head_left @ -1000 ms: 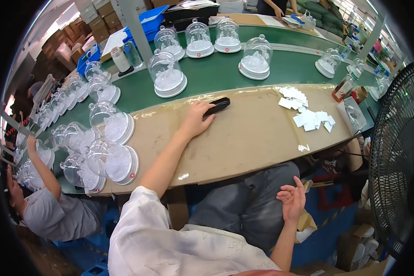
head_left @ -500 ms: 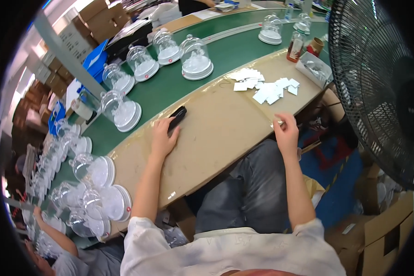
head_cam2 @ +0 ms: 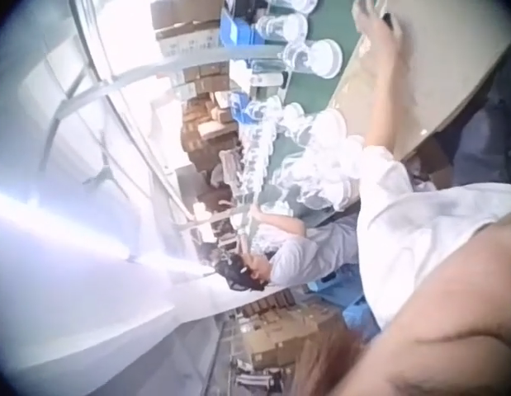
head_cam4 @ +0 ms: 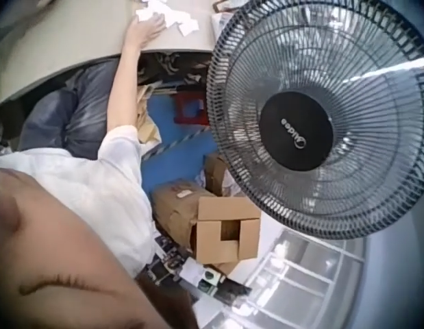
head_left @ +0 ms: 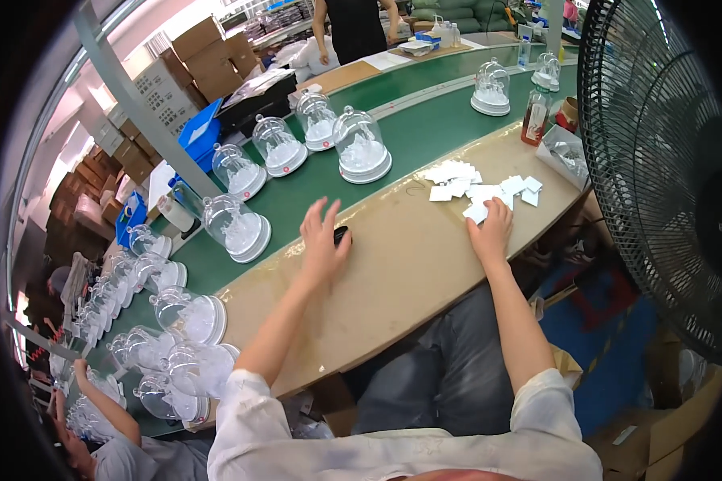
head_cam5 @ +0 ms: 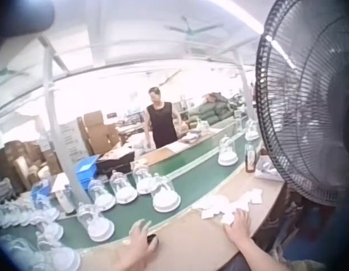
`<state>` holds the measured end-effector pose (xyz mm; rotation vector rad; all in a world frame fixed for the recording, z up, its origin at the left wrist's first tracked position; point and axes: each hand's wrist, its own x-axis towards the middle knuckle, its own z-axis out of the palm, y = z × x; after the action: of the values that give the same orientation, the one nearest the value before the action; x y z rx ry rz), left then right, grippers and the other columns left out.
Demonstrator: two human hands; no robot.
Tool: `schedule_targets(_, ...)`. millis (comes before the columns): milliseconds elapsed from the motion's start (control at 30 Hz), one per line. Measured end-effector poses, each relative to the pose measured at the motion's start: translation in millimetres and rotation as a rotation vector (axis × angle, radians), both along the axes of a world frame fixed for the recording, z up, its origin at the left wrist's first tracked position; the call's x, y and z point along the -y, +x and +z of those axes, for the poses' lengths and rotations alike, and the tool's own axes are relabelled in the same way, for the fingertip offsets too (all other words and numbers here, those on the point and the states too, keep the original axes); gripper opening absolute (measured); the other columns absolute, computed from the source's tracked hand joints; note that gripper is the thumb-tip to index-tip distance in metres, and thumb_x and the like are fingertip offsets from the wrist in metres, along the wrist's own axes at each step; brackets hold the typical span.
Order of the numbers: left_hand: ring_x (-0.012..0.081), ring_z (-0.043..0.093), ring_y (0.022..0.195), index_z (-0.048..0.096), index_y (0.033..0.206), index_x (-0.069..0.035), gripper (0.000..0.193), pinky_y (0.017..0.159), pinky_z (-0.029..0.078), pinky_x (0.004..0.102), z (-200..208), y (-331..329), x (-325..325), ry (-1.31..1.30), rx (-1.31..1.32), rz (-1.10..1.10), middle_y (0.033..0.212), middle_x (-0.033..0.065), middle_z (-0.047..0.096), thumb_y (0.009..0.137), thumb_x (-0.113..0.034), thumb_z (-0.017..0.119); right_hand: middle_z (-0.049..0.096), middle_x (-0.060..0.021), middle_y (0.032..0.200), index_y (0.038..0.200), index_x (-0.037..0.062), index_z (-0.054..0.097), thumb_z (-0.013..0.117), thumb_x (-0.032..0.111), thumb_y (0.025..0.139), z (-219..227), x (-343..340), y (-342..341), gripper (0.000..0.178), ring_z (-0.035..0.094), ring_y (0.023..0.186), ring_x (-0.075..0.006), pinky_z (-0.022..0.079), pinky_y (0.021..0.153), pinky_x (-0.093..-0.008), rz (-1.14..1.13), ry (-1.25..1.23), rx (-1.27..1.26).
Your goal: Assembling decorative light globe fixtures by inserting batteries, testing the light, and securing the battery compartment covers.
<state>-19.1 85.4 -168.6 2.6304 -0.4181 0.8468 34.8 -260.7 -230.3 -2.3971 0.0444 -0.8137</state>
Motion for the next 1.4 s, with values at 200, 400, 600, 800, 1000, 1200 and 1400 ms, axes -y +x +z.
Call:
schedule_targets(200, 0.0401, 0.031, 0.134, 0.025, 0.146, -0.003, 0.102, 0.108, 0.030, 0.0498, 6, 131, 22, -0.294, -0.014, 0.225, 0.145, 0.0233, 0.030, 0.068, -0.037, 0.081, 0.052, -0.0179, 0.126, 0.096, 0.0019, 0.055, 0.070, 0.012, 0.074, -6, -1, 5, 0.029, 0.044, 0.120, -0.0379, 0.037, 0.101, -0.0481, 0.093, -0.017, 0.082)
schedule_targets(400, 0.0393, 0.029, 0.137, 0.017, 0.147, 0.000, 0.126, 0.109, 0.032, 0.0478, 12, 215, 38, -0.432, 0.052, 0.361, 0.147, 0.0233, 0.028, 0.055, -0.047, 0.089, 0.054, -0.0189, 0.124, 0.094, -0.0037, 0.060, 0.066, 0.016, 0.081, -5, 1, 9, 0.024, 0.048, 0.117, -0.0376, 0.039, 0.099, -0.0475, 0.091, -0.024, 0.120)
schedule_targets(600, 0.0388, 0.032, 0.136, 0.029, 0.144, -0.001, 0.110, 0.112, 0.029, 0.0451, 16, 204, 37, -0.523, 0.149, 0.266, 0.141, 0.0240, 0.039, 0.058, -0.033, 0.089, 0.054, -0.0161, 0.129, 0.106, -0.0068, 0.060, 0.060, 0.020, 0.088, 3, -2, 5, 0.032, 0.048, 0.121, -0.0356, 0.040, 0.099, -0.0461, 0.112, 0.123, 0.043)
schedule_targets(800, 0.0323, 0.047, 0.122, 0.022, 0.149, -0.011, 0.102, 0.101, 0.042, 0.0477, 57, 113, 46, -1.184, 0.200, -0.033, 0.141, 0.0188, 0.037, 0.070, -0.021, 0.086, 0.045, -0.0232, 0.140, 0.133, -0.0074, 0.045, 0.057, 0.014, 0.091, -7, 10, 13, 0.049, 0.041, 0.132, -0.0360, 0.034, 0.109, -0.0432, 0.148, 0.157, 0.046)
schedule_targets(1000, 0.0355, 0.050, 0.122, 0.016, 0.151, -0.012, 0.088, 0.100, 0.043, 0.0530, 76, -33, 39, -2.179, -0.336, -0.547, 0.147, 0.0213, 0.035, 0.087, -0.042, 0.070, 0.045, -0.0191, 0.143, 0.142, -0.0046, 0.037, 0.052, 0.009, 0.096, 22, 2, -12, 0.050, 0.040, 0.135, -0.0273, 0.033, 0.109, -0.0336, 0.276, 0.542, 0.127)
schedule_targets(1200, 0.0317, 0.037, 0.137, 0.039, 0.145, -0.010, 0.059, 0.113, 0.030, 0.0515, 63, -132, 60, -2.649, -0.463, -1.118, 0.151, 0.0104, 0.038, 0.098, -0.045, 0.045, 0.061, -0.0102, 0.117, 0.127, 0.0003, 0.051, 0.050, 0.021, 0.099, 7, 5, -39, 0.034, 0.056, 0.104, -0.0189, 0.046, 0.085, -0.0351, 0.533, 1.767, -0.035)
schedule_targets(1400, 0.0316, 0.042, 0.134, 0.039, 0.145, -0.010, 0.058, 0.112, 0.033, 0.0511, 33, -181, 67, -2.554, -0.362, -1.050, 0.147, 0.0100, 0.043, 0.098, -0.044, 0.044, 0.053, -0.0040, 0.091, 0.126, 0.0013, 0.052, 0.052, 0.026, 0.099, 52, -26, -130, 0.036, 0.046, 0.080, -0.0149, 0.039, 0.072, -0.0306, 0.845, 1.803, -0.196)
